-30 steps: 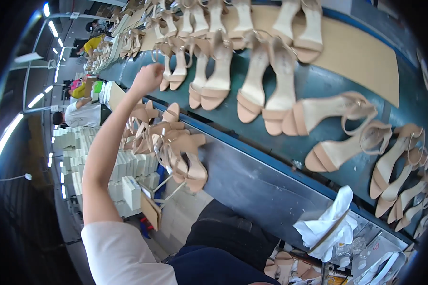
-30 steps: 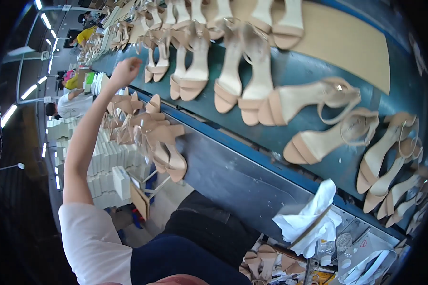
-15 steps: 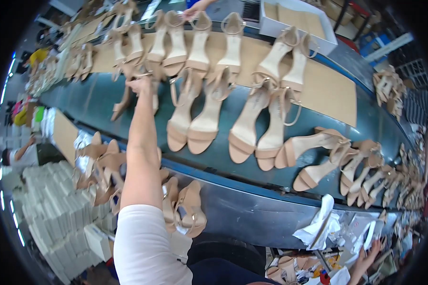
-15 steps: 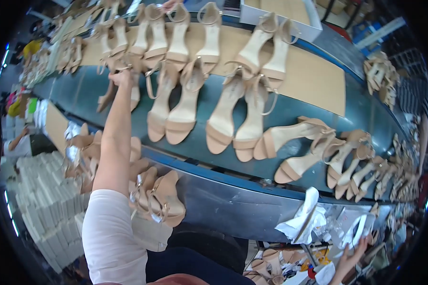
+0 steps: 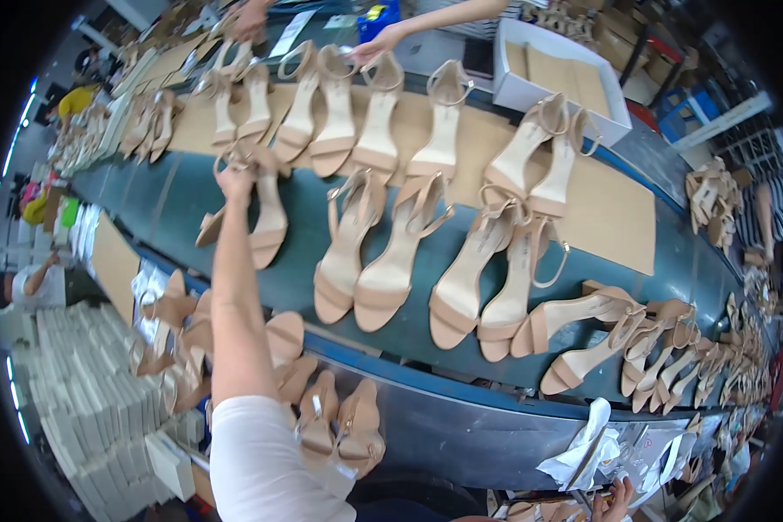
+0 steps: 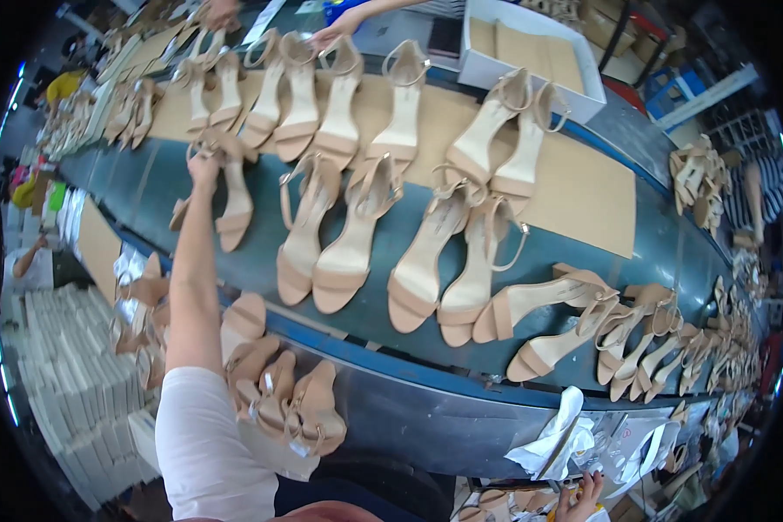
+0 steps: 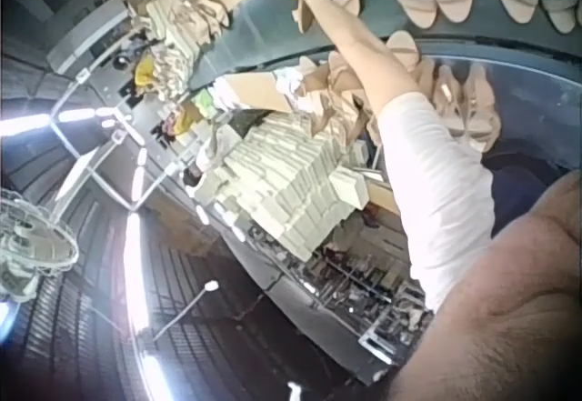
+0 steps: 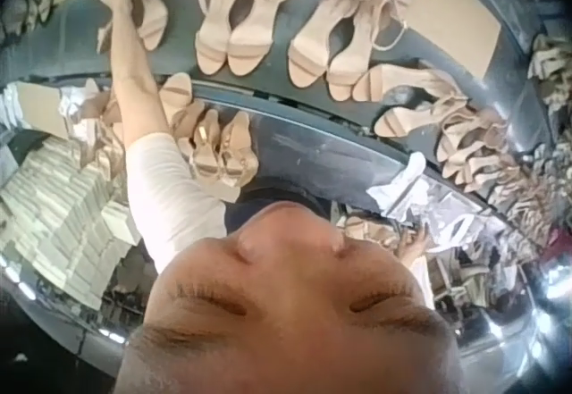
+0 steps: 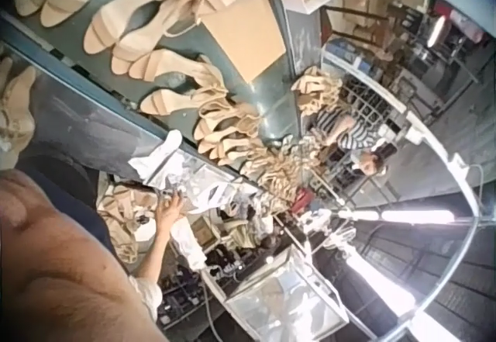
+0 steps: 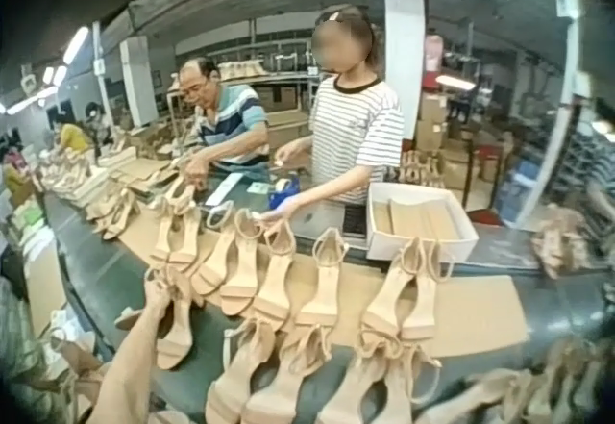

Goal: Inspecting and cleaning high-heeled sandals on an assembly line.

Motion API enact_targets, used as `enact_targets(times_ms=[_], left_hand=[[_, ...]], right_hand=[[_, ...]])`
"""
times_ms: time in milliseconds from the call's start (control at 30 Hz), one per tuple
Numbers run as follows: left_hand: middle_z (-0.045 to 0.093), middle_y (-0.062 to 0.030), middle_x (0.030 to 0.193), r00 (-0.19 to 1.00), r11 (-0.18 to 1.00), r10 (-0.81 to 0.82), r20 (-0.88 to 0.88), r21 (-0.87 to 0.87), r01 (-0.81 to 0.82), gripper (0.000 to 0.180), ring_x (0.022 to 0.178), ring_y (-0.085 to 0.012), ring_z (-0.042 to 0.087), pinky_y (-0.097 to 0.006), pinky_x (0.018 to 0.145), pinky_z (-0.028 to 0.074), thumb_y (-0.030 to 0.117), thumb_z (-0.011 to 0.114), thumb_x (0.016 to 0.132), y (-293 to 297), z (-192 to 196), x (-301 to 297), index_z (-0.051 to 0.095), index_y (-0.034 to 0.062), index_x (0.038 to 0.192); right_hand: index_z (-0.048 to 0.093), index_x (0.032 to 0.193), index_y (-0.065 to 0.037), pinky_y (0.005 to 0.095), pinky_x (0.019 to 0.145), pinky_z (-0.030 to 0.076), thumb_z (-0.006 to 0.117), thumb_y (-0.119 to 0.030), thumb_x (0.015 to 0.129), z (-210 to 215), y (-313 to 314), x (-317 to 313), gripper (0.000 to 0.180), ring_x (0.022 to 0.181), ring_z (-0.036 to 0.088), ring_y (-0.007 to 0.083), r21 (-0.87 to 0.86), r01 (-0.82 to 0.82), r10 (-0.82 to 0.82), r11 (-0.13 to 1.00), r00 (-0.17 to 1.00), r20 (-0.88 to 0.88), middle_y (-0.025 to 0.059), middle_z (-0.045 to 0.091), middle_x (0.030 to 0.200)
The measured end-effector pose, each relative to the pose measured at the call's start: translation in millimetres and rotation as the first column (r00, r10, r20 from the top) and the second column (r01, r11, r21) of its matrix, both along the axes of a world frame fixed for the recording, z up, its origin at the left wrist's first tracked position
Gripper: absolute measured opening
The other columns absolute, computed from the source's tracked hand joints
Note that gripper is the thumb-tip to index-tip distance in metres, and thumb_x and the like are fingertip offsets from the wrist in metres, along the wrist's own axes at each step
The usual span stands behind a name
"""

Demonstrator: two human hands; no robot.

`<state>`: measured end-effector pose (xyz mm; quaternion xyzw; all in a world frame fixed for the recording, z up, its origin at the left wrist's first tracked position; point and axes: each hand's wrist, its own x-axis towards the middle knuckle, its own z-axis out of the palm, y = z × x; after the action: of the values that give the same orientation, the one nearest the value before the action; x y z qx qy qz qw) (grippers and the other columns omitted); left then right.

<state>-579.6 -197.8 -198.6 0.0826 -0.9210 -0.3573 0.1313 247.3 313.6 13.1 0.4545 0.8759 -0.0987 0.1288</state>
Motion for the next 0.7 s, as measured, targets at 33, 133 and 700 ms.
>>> enact_targets(times_ms=[33,133,700], left_hand=[[0.062,-0.0049,0.09,1.0,0.982,0.012,0.003,0.19,-0.012,0.023,0.086,-0.015,0.057,-0.033,0.073,0.046,0.016,0.069,0.073,-3,-5,-4,0.067,0.0019,0.092],[0.063,-0.0048,0.081,0.993,0.958,0.1,0.064,0.262,-0.113,0.018,0.074,-0.012,0.058,-0.029,0.065,0.047,0.008,0.065,0.075,-5,-7,-5,0.067,0.0017,0.091],[0.058,-0.0115,0.104,0.822,0.642,-0.357,-0.443,0.523,0.561,0.031,0.101,-0.022,0.057,-0.035,0.093,0.044,0.027,0.05,0.091,2,258,210,0.055,0.0024,0.109]], right_hand=[[0.045,0.128,-0.003,0.0397,0.085,0.046,0.065,-0.01,0.078,1,-5,-26,0.054,0.105,0.053,0.0351,0.002,-0.102,0.102,0.995,0.995,0.013,0.0211,0.041,0.13],[0.045,0.129,-0.006,0.0397,0.091,0.043,0.066,-0.013,0.078,2,-7,-29,0.056,0.114,0.048,0.034,-0.072,-0.135,0.145,0.988,0.974,0.175,0.0204,0.038,0.135],[0.053,0.118,0.001,0.0295,0.086,0.045,0.055,-0.005,0.088,-38,-61,-135,0.031,0.101,0.058,0.017,-0.709,-0.164,-0.311,0.686,0.815,-0.489,0.0127,0.06,0.111]])
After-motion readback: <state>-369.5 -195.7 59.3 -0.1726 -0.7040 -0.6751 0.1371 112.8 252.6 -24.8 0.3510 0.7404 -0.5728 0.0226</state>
